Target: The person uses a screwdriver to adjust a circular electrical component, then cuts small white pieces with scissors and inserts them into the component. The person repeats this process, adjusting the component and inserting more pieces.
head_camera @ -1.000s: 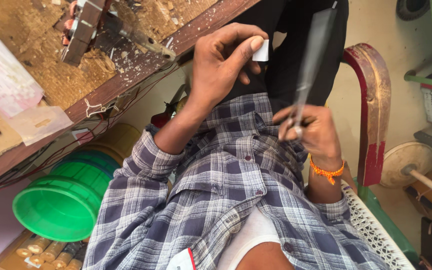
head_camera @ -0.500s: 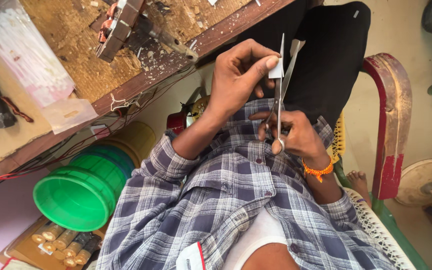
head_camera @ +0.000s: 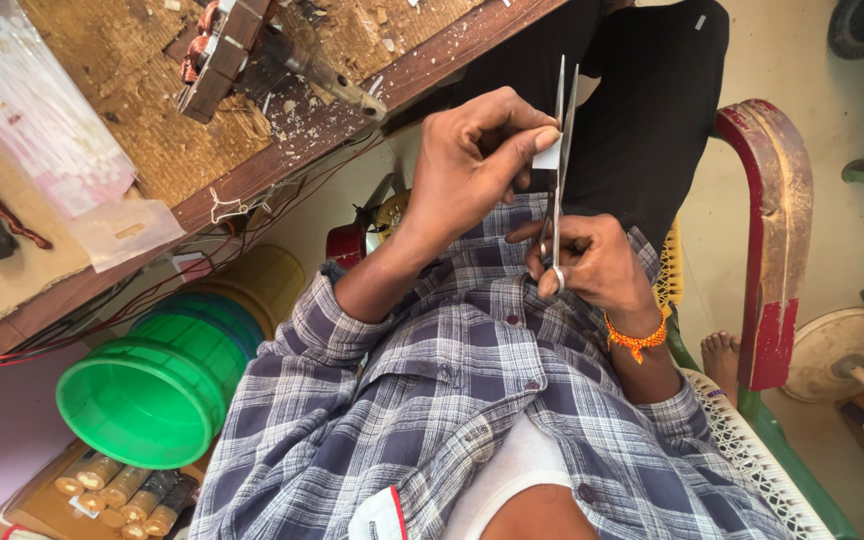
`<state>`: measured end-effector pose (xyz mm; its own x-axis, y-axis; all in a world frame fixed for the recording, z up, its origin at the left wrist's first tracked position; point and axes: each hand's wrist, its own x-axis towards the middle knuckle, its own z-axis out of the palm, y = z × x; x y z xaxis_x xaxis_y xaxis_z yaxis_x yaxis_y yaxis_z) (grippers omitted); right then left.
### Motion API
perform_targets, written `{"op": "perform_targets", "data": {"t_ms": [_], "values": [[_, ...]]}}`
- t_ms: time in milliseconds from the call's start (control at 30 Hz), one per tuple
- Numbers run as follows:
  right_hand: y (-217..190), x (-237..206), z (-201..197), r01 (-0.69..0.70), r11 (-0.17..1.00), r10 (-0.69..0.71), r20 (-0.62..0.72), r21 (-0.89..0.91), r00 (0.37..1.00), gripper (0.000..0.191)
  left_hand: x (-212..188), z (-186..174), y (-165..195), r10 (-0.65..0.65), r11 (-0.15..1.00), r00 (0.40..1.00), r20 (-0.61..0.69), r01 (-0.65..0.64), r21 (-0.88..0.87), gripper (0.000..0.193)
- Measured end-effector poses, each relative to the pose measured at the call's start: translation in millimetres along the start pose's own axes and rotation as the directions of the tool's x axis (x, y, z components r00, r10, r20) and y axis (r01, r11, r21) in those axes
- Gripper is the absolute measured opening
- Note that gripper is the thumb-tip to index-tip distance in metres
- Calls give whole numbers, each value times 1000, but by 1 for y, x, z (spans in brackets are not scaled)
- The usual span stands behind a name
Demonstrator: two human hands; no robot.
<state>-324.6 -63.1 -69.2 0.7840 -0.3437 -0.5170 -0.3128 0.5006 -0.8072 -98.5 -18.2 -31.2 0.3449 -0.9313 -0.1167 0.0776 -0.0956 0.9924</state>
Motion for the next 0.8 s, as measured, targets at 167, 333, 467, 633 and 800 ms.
{"op": "perform_targets", "data": {"t_ms": [167, 333, 467, 633, 800], "values": [[9, 1, -3, 45, 998, -47, -41, -49, 998, 62, 2, 1, -6, -9, 1000, 1000, 1, 9, -28, 9], [12, -7, -8, 24, 989, -35, -69, -149, 997, 47, 6, -1, -12, -6, 999, 1000, -2, 6, -31, 11], [-1, -12, -5, 271, 958, -285, -284, -88, 916, 66, 3, -1, -13, -26, 983, 999, -37, 19, -181, 12], [-35, -4, -4, 511, 858, -488, -394, -52, 779, 79, -13, -2, -4, -11, 994, 1000, 28, 14, -105, 26], [-53, 16, 3, 386, 916, -399, -307, -105, 864, 59, -29, -4, 7, 60, 987, 995, 73, -70, 142, 78]]}}
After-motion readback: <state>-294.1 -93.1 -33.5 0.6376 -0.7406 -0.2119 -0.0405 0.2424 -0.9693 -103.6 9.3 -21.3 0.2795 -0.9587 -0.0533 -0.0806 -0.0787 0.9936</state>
